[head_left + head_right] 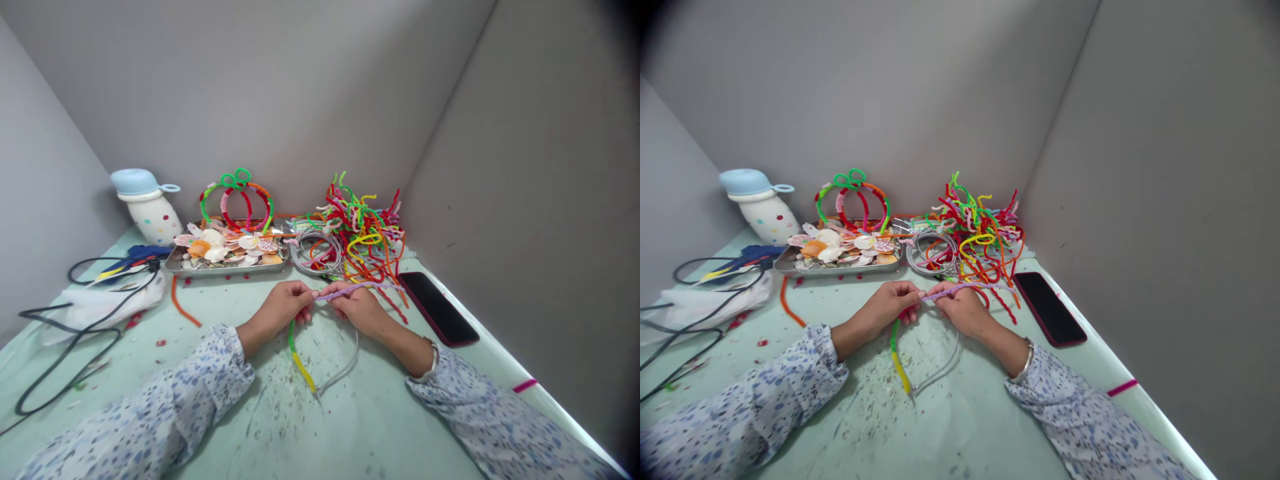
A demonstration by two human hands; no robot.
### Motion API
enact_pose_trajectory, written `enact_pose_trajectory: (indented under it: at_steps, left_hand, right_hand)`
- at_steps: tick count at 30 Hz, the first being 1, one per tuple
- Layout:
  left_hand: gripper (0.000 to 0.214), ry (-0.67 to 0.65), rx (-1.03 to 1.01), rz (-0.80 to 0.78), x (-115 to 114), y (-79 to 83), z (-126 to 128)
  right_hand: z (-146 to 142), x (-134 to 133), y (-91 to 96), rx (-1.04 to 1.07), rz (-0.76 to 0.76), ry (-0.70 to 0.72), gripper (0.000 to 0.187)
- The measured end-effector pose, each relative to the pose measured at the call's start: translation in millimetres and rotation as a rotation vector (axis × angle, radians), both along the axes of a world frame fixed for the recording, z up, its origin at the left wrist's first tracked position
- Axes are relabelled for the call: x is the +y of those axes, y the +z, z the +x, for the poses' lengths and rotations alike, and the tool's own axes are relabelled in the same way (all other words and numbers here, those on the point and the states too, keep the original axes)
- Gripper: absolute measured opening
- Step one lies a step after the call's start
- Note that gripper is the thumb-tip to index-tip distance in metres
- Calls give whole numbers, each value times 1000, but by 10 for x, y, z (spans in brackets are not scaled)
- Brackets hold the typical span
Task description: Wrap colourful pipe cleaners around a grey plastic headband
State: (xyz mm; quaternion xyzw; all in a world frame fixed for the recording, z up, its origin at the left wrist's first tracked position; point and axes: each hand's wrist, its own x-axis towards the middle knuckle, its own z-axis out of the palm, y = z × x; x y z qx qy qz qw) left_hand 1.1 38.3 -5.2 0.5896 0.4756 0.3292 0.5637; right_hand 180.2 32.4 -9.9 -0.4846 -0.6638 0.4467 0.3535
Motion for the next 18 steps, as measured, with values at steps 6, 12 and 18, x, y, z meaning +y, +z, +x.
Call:
enact_pose_trajectory:
  at_steps: [6,12,18]
  left_hand:
    - [28,-7,42,-25,15,-40,3]
    - [25,-19,49,31,32,-99,2]
    - [25,-6,118,107,19,-136,10]
  right_hand:
    - [-8,-10,-2,20,-27,-1,21]
    - [-26,-11,22,61,-64,-5,19]
    - [-29,5,22,89,-78,6,15]
